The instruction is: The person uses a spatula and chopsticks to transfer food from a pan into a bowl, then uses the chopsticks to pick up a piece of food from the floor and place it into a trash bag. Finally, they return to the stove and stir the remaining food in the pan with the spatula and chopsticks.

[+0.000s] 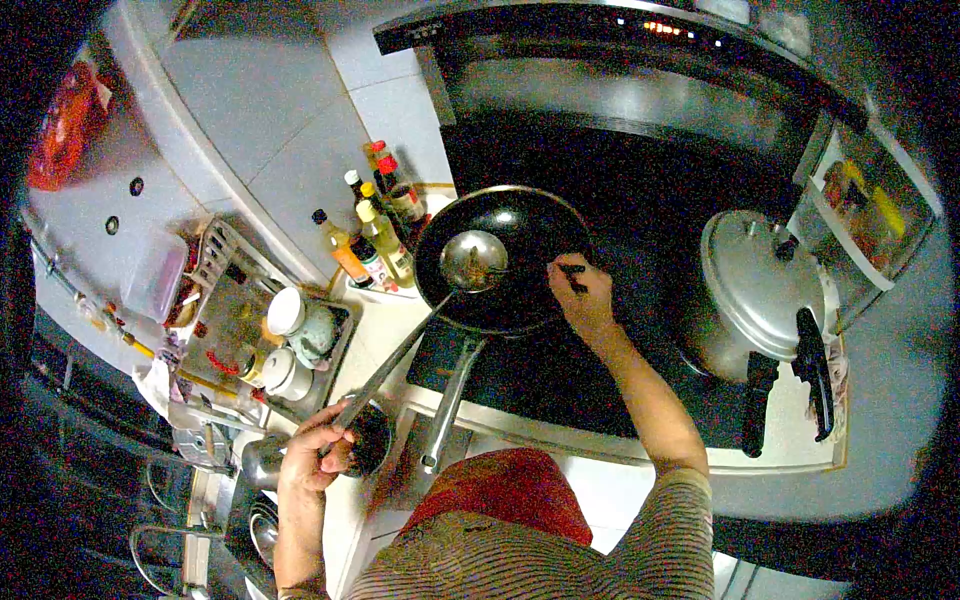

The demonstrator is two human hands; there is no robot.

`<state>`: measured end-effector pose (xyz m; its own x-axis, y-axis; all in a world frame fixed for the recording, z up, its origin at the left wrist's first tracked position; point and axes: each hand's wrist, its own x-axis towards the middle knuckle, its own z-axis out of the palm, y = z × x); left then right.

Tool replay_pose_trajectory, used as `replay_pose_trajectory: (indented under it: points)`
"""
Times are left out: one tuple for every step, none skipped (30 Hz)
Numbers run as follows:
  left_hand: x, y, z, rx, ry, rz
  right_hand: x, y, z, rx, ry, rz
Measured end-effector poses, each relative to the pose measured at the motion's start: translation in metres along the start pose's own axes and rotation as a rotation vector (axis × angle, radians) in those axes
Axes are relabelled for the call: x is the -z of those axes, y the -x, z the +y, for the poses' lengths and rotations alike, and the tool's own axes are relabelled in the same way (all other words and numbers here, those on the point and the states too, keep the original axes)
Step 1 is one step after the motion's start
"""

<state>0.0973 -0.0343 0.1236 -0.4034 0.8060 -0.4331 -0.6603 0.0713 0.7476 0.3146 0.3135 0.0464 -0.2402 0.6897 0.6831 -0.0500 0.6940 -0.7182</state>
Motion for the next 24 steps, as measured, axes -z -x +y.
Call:
replay_pose_trajectory:
  points:
    - [-0.002,0.0,0.0,-0.011,-0.01,0.008,0.0,0.0,-0.003,-0.003,-0.012,-0.003]
    - [-0.004,0.0,0.0,-0.024,-0.044,0.018,0.001,-0.002,-0.007,-0.059,-0.01,0.018]
    - [-0.007,0.0,-0.001,-0.036,-0.078,0.029,0.003,-0.006,-0.011,-0.116,-0.009,0.039]
    - [-0.009,0.0,-0.001,-0.047,-0.113,0.04,0.003,-0.007,-0.013,-0.174,-0.008,0.06]
    - [-0.01,0.0,-0.001,-0.055,-0.143,0.035,0.001,-0.007,-0.013,-0.22,-0.032,0.075]
    - [-0.011,-0.001,-0.001,-0.063,-0.174,0.029,-0.002,-0.008,-0.014,-0.265,-0.056,0.091]
    - [-0.014,-0.002,-0.002,-0.071,-0.205,0.023,-0.005,-0.009,-0.017,-0.31,-0.079,0.107]
    - [-0.017,-0.003,-0.002,-0.092,-0.269,0.037,-0.009,-0.008,-0.022,-0.37,-0.19,0.124]
    - [-0.021,-0.004,-0.004,-0.114,-0.334,0.052,-0.014,-0.007,-0.015,-0.348,-0.181,0.129]
    - [-0.025,-0.005,-0.007,-0.135,-0.397,0.068,-0.021,-0.007,-0.003,-0.326,-0.173,0.132]
    - [-0.03,-0.006,-0.008,-0.13,-0.447,0.077,-0.026,-0.005,0.006,-0.304,-0.164,0.135]
    - [-0.037,-0.006,-0.007,-0.126,-0.496,0.086,-0.027,-0.006,0.004,-0.379,-0.174,0.098]
    - [-0.041,-0.006,-0.007,-0.124,-0.546,0.096,-0.028,-0.005,0.014,-0.327,-0.07,0.102]
    - [-0.042,-0.006,-0.007,-0.149,-0.643,0.085,-0.028,-0.004,0.033,-0.274,0.034,0.107]
    - [-0.038,-0.01,-0.011,-0.312,-0.827,0.054,-0.027,-0.004,0.044,-0.22,0.14,0.109]
    - [-0.029,-0.017,-0.018,-0.475,-1.007,0.021,-0.024,-0.005,0.044,-0.256,0.164,0.092]
    - [-0.025,-0.022,-0.023,-0.641,-1.183,-0.015,-0.019,-0.005,0.043,-0.291,0.189,0.074]
    - [-0.04,-0.015,-0.018,-0.66,-1.309,0.042,-0.015,-0.006,0.041,-0.327,0.215,0.055]
    - [-0.048,-0.011,-0.015,-0.673,-1.386,0.057,-0.01,-0.007,0.039,-0.354,0.227,0.052]
    - [-0.055,-0.009,-0.012,-0.686,-1.463,0.072,-0.006,-0.01,0.037,-0.381,0.238,0.049]
    - [-0.059,-0.008,-0.011,-0.701,-1.54,0.087,-0.002,-0.012,0.034,-0.407,0.248,0.047]
    - [-0.059,-0.009,-0.011,-0.72,-1.533,0.096,0.002,-0.015,0.03,-0.395,0.226,0.076]
    - [-0.06,-0.009,-0.011,-0.738,-1.526,0.104,0.006,-0.019,0.026,-0.384,0.203,0.104]
    - [-0.06,-0.009,-0.012,-0.758,-1.52,0.11,0.008,-0.02,0.025,-0.372,0.181,0.134]
